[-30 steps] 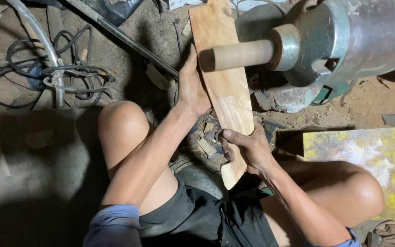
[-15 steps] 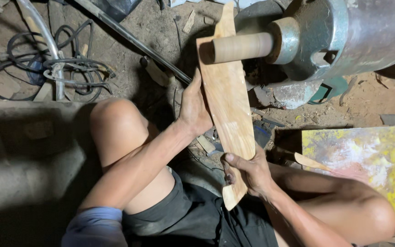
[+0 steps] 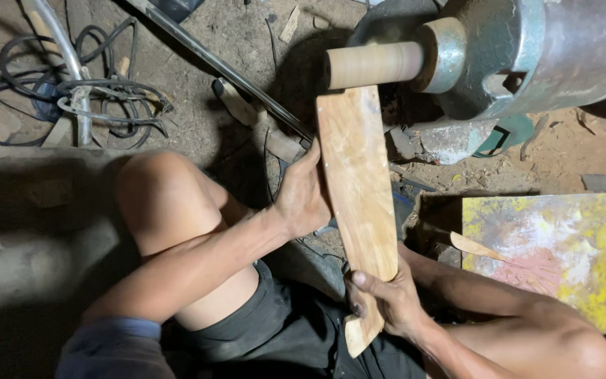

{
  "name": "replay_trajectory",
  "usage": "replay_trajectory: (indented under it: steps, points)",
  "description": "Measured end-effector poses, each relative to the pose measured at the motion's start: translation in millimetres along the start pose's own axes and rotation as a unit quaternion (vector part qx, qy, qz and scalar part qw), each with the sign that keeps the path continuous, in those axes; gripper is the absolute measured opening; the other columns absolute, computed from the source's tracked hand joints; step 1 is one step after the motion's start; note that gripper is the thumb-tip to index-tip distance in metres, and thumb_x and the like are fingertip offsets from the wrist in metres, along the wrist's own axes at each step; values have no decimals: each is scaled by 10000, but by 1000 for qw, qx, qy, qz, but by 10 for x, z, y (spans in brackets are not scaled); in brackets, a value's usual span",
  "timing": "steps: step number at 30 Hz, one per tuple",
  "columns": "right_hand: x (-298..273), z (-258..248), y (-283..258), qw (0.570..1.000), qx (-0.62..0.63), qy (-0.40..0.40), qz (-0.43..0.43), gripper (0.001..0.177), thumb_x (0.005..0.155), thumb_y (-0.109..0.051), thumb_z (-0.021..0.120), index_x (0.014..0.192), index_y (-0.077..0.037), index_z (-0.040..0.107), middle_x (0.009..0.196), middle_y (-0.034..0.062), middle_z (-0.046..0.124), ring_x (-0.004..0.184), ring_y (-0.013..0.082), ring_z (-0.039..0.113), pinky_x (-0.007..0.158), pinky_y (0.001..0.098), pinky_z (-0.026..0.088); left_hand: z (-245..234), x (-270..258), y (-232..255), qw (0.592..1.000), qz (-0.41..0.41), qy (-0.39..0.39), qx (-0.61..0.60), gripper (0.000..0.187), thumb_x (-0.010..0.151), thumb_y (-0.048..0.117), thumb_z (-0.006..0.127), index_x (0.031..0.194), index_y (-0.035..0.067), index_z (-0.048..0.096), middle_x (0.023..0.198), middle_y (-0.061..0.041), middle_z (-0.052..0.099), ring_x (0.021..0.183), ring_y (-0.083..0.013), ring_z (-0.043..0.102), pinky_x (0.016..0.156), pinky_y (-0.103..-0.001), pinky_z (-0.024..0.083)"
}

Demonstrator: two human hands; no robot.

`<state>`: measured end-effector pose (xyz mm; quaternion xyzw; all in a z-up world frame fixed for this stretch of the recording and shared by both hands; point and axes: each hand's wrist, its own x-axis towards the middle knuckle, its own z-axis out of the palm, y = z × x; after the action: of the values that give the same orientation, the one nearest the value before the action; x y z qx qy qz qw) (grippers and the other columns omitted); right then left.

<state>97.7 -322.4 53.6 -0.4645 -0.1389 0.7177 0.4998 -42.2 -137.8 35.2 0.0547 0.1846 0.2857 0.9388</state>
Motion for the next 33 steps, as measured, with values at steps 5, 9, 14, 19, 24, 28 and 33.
replay_trajectory:
  steps: [5,9,14,19,24,28,33]
  points:
    - [408,64,-287,1000,-6,24,-15,346,852,-48,720,1121,94,554,651,146,603,423,182,559,361,329,484,-180,561,99,997,49,16,-55,605,1080,496,397,1459,35,499,1391,-164,613,1257,-303,614,1108,-503,484]
    - [786,208,-588,998,0,49,-35,267,861,-29,704,1043,103,558,702,163,622,442,187,552,377,303,446,-333,1083,299,991,130,-16,4,486,1066,296,479,1365,-73,579,1324,-205,670,1194,-312,668,1089,-467,536]
    - [1126,348,-854,998,19,25,-62,271,873,-17,697,1075,80,547,709,161,606,463,178,539,402,294,438,-409,1481,503,973,230,-7,19,475,1092,377,519,1332,-24,601,1231,-186,687,1094,-281,695,988,-442,573]
    - [1417,406,-1020,997,31,22,-73,281,870,-7,694,1091,56,533,724,148,607,470,173,538,410,297,439,-360,1731,763,964,262,-12,53,532,1088,412,506,1357,-40,589,1229,-193,681,1066,-269,701,908,-402,616]
    - [1387,334,-980,998,8,26,-61,274,863,-20,697,1073,55,537,714,148,607,465,169,543,387,298,439,-373,1687,713,969,241,2,52,518,1028,414,519,1338,3,574,1212,-213,657,1027,-284,702,868,-429,616]
    - [1158,215,-759,998,5,15,-53,255,881,-15,709,1068,85,567,685,166,592,452,180,536,377,310,438,-449,1434,425,977,207,52,18,458,1098,335,528,1295,-78,552,1284,-235,613,1182,-299,652,1050,-490,564]
    - [831,94,-542,999,35,22,-27,266,864,-30,709,1072,64,571,693,166,616,450,180,548,383,303,447,-425,1044,227,992,120,-38,-17,445,1097,283,491,1348,-71,589,1349,-212,628,1248,-310,600,1115,-471,499]
